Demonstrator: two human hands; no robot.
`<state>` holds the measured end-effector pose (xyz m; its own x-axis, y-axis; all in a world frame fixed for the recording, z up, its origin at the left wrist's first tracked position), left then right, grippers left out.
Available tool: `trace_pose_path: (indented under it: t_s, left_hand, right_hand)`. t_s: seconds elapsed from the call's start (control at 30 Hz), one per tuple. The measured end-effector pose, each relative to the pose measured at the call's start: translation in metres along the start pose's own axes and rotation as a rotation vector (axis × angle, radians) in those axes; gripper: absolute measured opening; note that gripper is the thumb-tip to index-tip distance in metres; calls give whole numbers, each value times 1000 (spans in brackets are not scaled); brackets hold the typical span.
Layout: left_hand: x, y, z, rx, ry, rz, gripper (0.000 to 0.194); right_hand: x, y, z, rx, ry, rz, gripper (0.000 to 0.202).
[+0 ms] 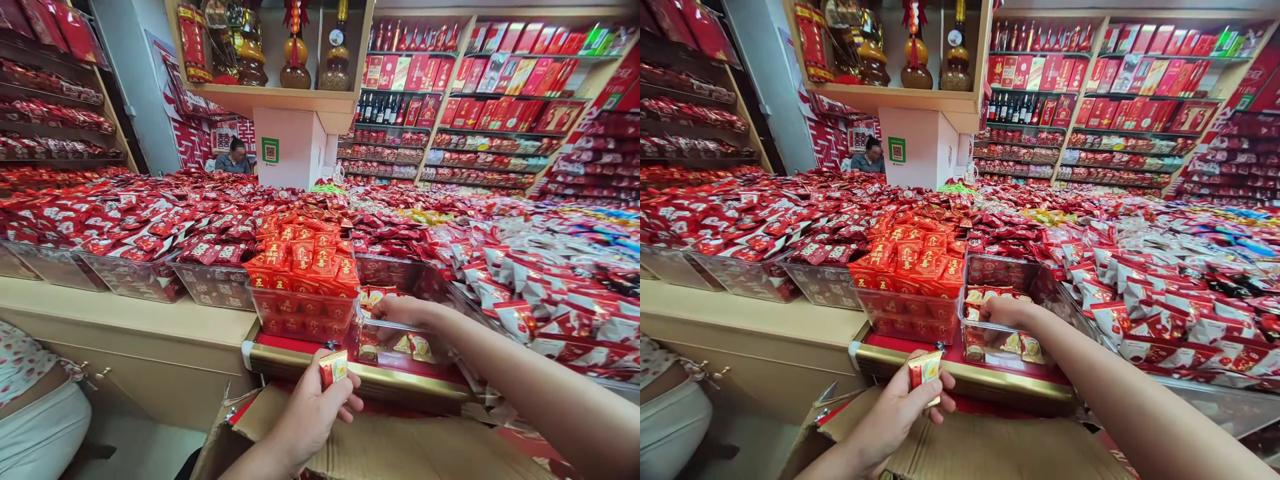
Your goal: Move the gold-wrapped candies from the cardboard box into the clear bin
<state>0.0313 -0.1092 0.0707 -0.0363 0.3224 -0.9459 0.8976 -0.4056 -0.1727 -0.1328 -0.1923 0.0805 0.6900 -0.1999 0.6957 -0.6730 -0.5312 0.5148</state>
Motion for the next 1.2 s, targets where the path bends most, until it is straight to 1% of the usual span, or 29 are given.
trace_pose_path:
  t_s: [0.1, 0.2, 0.27, 0.3, 0.37, 0.43, 0.57, 0.63, 0.7, 0.73, 0.8, 0.83, 0.87, 0.9, 0.93, 0.97, 1.0, 1.03, 1.1, 1.13, 1.17, 1.2]
  left_hand:
    - [1, -1, 1, 7, 15, -44, 25]
    - [4, -3, 1, 63, 55, -54, 33]
    - [4, -4, 1, 89, 66, -50, 34]
    - [4, -4, 2, 97, 65, -44, 34]
    - [3, -4, 2, 100, 53, -31, 34]
    - [3, -4, 2, 89, 44, -32, 33]
    - [6, -4, 3, 85, 58, -27, 30]
    - [8, -5, 3, 97, 55, -21, 28]
    - [9, -5, 3, 99, 57, -22, 28]
    - [9, -5, 3, 98, 65, -27, 27]
    - [10, -4, 3, 97, 85, -43, 26]
    - [10, -4, 2, 101, 88, -52, 26]
    - [8, -5, 2, 112, 85, -56, 26]
    - [7, -6, 1, 129, 78, -53, 26]
    - [6, -8, 0, 150, 65, -38, 27]
    - [4, -10, -1, 173, 47, -14, 27]
    - [3, -13, -2, 198, 25, 17, 27]
    - [2, -15, -3, 221, 0, 52, 27]
    - [3, -19, -4, 250, -38, 121, 30]
    - [4, -20, -3, 261, -39, 143, 32]
    - [5, -21, -3, 277, -36, 150, 35]
    - [6, -22, -3, 305, -40, 142, 39]
  right_hand:
    - [1, 1, -3, -6, -4, -37, 30]
    - [5, 9, -8, -115, 5, -117, 24]
    - [9, 13, -11, -193, 42, -144, 23]
    - [11, 14, -12, -212, 61, -145, 22]
    - [12, 13, -12, -218, 73, -139, 17]
    - [11, 11, -12, -205, 56, -129, 16]
    - [1, 10, -9, -190, -23, -87, 23]
    - [-1, 13, -7, -197, -22, -119, 28]
    - [8, 23, -9, -295, 55, -246, 33]
    - [17, 29, -13, -384, 116, -320, 34]
    - [40, 39, -34, -637, 289, -440, 34]
    - [52, 40, -50, -772, 382, -454, 33]
    - [61, 36, -66, -881, 466, -438, 33]
    - [67, 28, -82, -962, 548, -408, 33]
    - [70, 15, -95, -982, 606, -354, 32]
    - [69, -1, -100, -930, 631, -278, 30]
    - [65, -19, -102, -839, 637, -195, 25]
    - [60, -38, -100, -732, 628, -117, 20]
    - [49, -71, -94, -546, 615, 11, 18]
    - [44, -82, -91, -482, 619, 59, 17]
    - [40, -88, -90, -445, 635, 96, 16]
    - [37, -91, -89, -432, 652, 125, 15]
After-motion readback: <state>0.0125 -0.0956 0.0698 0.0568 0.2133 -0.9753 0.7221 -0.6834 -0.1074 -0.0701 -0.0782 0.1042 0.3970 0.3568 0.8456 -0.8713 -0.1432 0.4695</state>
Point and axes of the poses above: each hand's wrist, its own z-axis towards the middle knuckle, its own y-axis out of the back of the hand, x = y × z, the point moved 7 cm from there along z, towards the middle knuckle, and after that the axes turned 5 degrees about y, right-handed, at the moved point
